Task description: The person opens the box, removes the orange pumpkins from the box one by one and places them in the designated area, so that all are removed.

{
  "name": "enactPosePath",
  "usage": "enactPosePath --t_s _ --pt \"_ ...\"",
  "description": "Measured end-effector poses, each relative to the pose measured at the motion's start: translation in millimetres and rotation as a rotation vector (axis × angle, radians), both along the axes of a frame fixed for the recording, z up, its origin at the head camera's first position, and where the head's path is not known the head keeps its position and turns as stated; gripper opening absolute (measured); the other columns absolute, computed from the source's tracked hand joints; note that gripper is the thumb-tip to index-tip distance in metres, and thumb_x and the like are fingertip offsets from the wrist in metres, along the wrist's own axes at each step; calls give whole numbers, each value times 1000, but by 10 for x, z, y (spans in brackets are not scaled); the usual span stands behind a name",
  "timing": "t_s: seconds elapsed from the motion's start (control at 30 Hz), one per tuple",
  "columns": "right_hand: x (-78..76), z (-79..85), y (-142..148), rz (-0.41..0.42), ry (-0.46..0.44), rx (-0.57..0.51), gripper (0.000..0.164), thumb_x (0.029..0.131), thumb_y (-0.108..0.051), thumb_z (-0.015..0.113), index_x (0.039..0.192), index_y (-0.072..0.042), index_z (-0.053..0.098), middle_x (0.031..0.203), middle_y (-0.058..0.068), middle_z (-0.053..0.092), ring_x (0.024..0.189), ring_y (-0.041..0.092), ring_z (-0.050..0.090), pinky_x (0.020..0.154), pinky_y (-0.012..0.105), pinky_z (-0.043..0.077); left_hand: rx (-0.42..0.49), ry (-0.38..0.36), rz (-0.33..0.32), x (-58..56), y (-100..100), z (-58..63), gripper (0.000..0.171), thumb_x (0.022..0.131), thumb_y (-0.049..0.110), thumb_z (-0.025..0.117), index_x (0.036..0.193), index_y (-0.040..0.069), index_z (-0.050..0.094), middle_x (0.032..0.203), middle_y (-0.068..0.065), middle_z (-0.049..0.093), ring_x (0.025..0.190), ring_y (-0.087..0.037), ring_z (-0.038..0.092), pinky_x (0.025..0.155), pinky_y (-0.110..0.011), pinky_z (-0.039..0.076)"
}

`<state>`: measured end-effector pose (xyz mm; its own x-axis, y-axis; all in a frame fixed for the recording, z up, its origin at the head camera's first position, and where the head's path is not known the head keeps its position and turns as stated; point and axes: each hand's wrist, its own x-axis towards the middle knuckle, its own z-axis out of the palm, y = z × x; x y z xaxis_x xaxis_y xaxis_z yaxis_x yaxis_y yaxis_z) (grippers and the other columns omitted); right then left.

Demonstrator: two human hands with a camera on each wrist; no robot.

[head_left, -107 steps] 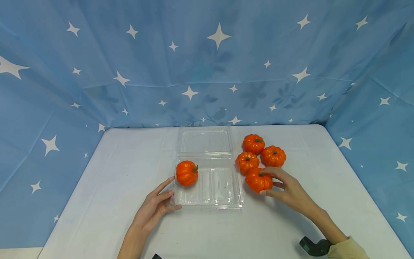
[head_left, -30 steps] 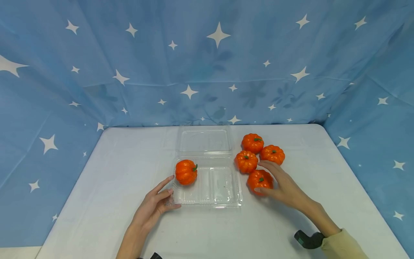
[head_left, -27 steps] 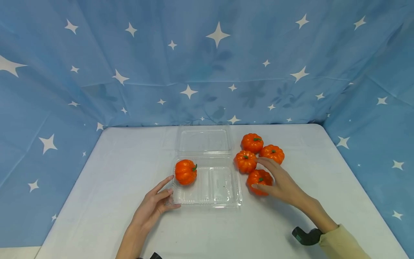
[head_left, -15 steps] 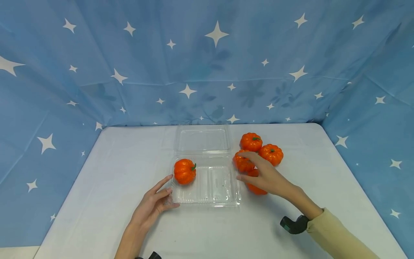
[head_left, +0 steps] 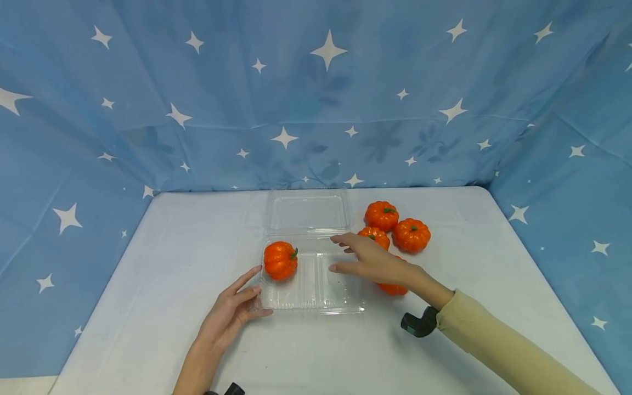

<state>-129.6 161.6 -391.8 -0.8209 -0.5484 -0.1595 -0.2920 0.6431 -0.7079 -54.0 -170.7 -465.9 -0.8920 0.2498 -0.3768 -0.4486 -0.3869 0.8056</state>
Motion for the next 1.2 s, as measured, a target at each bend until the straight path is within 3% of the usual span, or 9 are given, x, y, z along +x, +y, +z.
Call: enactPosePath --t_s 0.57,0.73,0.9,1.2 --pt "-280 -62 -503 128 -64 109 72 94 -39 72 148 3 50 148 19 56 130 35 59 106 48 53 -13 -1 4 -15 -1 4 61 104 3 51 161 9 31 82 1 53 73 -10 54 89 -47 62" --pt "-336 -96 -615 153 -148 118 74 94 -40 73 149 2 49 149 18 55 131 34 59 105 47 54 -11 2 -1 -6 -12 1 61 105 4 51 162 9 29 83 1 53 73 -10 54 89 -47 62" --pt "-357 -128 -723 167 -213 146 77 93 -44 73 151 0 47 148 15 56 133 32 57 106 47 53 1 16 -14 9 -25 -2 62 105 4 50 163 8 26 83 2 54 73 -9 54 89 -45 62" --pt "-337 -190 -879 179 -225 147 74 90 -43 76 145 0 52 143 13 60 124 29 60 106 47 53 -6 18 -12 5 -8 -1 61 105 3 50 162 8 28 89 1 52 74 -9 55 90 -45 62"
